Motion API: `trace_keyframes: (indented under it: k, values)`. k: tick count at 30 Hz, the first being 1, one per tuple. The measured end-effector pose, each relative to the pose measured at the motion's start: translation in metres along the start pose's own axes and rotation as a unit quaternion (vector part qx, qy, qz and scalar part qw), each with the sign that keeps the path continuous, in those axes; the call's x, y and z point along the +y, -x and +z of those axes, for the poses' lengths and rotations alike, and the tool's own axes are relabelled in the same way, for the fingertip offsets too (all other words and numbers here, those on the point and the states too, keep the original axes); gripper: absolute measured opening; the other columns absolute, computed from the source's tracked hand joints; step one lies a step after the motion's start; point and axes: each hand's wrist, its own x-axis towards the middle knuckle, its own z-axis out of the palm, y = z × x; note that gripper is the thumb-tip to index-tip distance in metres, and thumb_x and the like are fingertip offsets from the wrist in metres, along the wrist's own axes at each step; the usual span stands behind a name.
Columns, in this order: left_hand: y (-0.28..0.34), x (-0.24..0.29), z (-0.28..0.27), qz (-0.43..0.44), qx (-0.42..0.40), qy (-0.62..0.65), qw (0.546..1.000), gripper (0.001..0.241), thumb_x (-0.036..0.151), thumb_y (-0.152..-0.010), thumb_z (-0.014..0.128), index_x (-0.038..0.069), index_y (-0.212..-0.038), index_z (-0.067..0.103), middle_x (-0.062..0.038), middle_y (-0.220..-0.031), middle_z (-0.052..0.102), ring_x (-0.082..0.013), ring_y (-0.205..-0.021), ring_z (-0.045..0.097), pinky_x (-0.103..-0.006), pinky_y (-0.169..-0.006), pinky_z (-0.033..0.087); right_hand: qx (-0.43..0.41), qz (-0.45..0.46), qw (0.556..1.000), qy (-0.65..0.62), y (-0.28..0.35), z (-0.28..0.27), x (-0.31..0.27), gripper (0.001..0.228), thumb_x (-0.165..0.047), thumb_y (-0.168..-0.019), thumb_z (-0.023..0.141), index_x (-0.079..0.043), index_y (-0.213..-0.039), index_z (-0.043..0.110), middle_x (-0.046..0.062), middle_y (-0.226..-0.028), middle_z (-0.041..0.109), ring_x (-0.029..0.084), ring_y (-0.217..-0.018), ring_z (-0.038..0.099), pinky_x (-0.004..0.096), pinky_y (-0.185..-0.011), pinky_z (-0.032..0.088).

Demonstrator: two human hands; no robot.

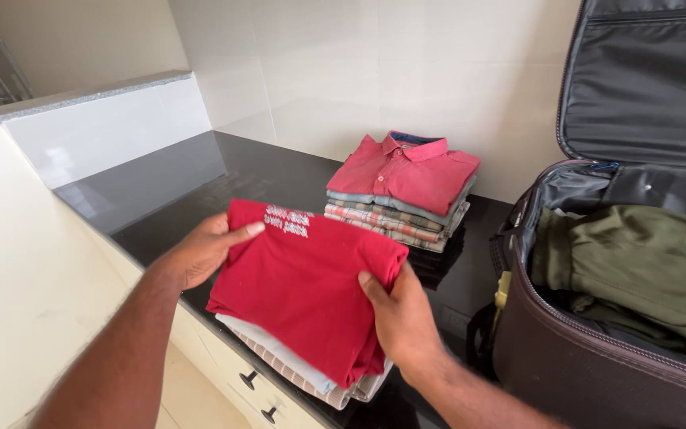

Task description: The person folds various clothing items, including pants, t-shirts, and shirts, and places them into an open suitcase. The person handles each item by hand, folding them neatly before arranging them inside the luggage.

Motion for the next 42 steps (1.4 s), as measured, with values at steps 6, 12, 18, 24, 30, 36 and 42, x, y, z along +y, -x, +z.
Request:
trace_keyframes:
  k: [6, 12, 18, 24, 30, 36, 42]
  values:
    - [0.011, 0.055, 0.035, 0.076, 0.042, 0.0, 0.996, 0.048, 0.03, -0.093, 0.066, 0.006, -0.134, 0.058, -0.01, -0.13, 0.07, -0.0203, -0.12, 0.067, -0.0421, -0.104, 0.055, 0.039, -0.093, 0.995, -0.02, -0.017, -0.025, -0.033, 0.038, -0.016, -0.096, 0.062, -0.005, -0.132, 0.06, 0.006, -0.126, 0.075, 0.017, -0.115, 0.07, 0.033, -0.1, 0.052]
    - [0.0, 0.101, 0.084, 0.16, 0.009, 0.022, 0.987, 0.045, 0.025, -0.096, 0.065, 0.005, -0.136, 0.057, -0.012, -0.128, 0.07, -0.0205, -0.114, 0.07, -0.0406, -0.1, 0.06, 0.067, -0.123, 0.99, -0.029, -0.01, -0.072, -0.089, 0.036, -0.014, -0.097, 0.06, -0.006, -0.132, 0.061, 0.006, -0.125, 0.075, 0.016, -0.112, 0.07, 0.032, -0.097, 0.054]
    - [-0.035, 0.131, 0.14, 0.255, -0.085, 0.053, 0.962, 0.043, 0.024, -0.098, 0.067, 0.004, -0.136, 0.057, -0.011, -0.132, 0.069, -0.0189, -0.116, 0.069, -0.0378, -0.103, 0.058, 0.081, -0.145, 0.985, -0.046, -0.001, -0.141, -0.132, 0.032, -0.01, -0.098, 0.058, -0.004, -0.13, 0.062, 0.008, -0.12, 0.076, 0.018, -0.104, 0.074, 0.034, -0.091, 0.063]
    - [-0.048, 0.168, 0.228, 0.263, -0.133, 0.028, 0.955, 0.043, 0.024, -0.096, 0.068, 0.006, -0.134, 0.059, -0.009, -0.13, 0.07, -0.0191, -0.119, 0.07, -0.0387, -0.104, 0.06, 0.154, -0.105, 0.981, 0.046, 0.009, -0.233, -0.164, 0.03, -0.012, -0.099, 0.057, -0.007, -0.128, 0.063, 0.008, -0.117, 0.076, 0.019, -0.103, 0.075, 0.037, -0.092, 0.064]
    - [-0.075, 0.177, 0.319, 0.245, -0.209, -0.003, 0.947, 0.048, 0.026, -0.094, 0.069, 0.007, -0.136, 0.056, -0.012, -0.132, 0.069, -0.0211, -0.122, 0.069, -0.0413, -0.103, 0.058, 0.209, -0.077, 0.968, 0.116, 0.025, -0.322, -0.159, 0.031, -0.015, -0.1, 0.058, -0.007, -0.129, 0.064, 0.006, -0.122, 0.076, 0.018, -0.108, 0.074, 0.035, -0.097, 0.061]
    - [-0.085, 0.158, 0.372, 0.208, -0.294, -0.06, 0.931, 0.055, 0.029, -0.092, 0.069, 0.007, -0.14, 0.052, -0.014, -0.137, 0.067, -0.0233, -0.128, 0.066, -0.0437, -0.103, 0.057, 0.232, 0.051, 0.955, 0.18, 0.049, -0.374, -0.143, 0.03, -0.013, -0.097, 0.061, -0.006, -0.125, 0.065, 0.007, -0.119, 0.076, 0.017, -0.105, 0.073, 0.035, -0.097, 0.058]
    - [-0.058, 0.158, 0.385, 0.119, -0.282, -0.202, 0.93, 0.06, 0.025, -0.086, 0.072, 0.01, -0.138, 0.045, -0.011, -0.136, 0.063, -0.0226, -0.125, 0.065, -0.0494, -0.092, 0.063, 0.202, 0.178, 0.918, 0.29, 0.058, -0.412, -0.12, 0.049, -0.011, -0.093, 0.077, -0.002, -0.136, 0.057, 0.013, -0.124, 0.075, 0.025, -0.108, 0.067, 0.045, -0.089, 0.054]
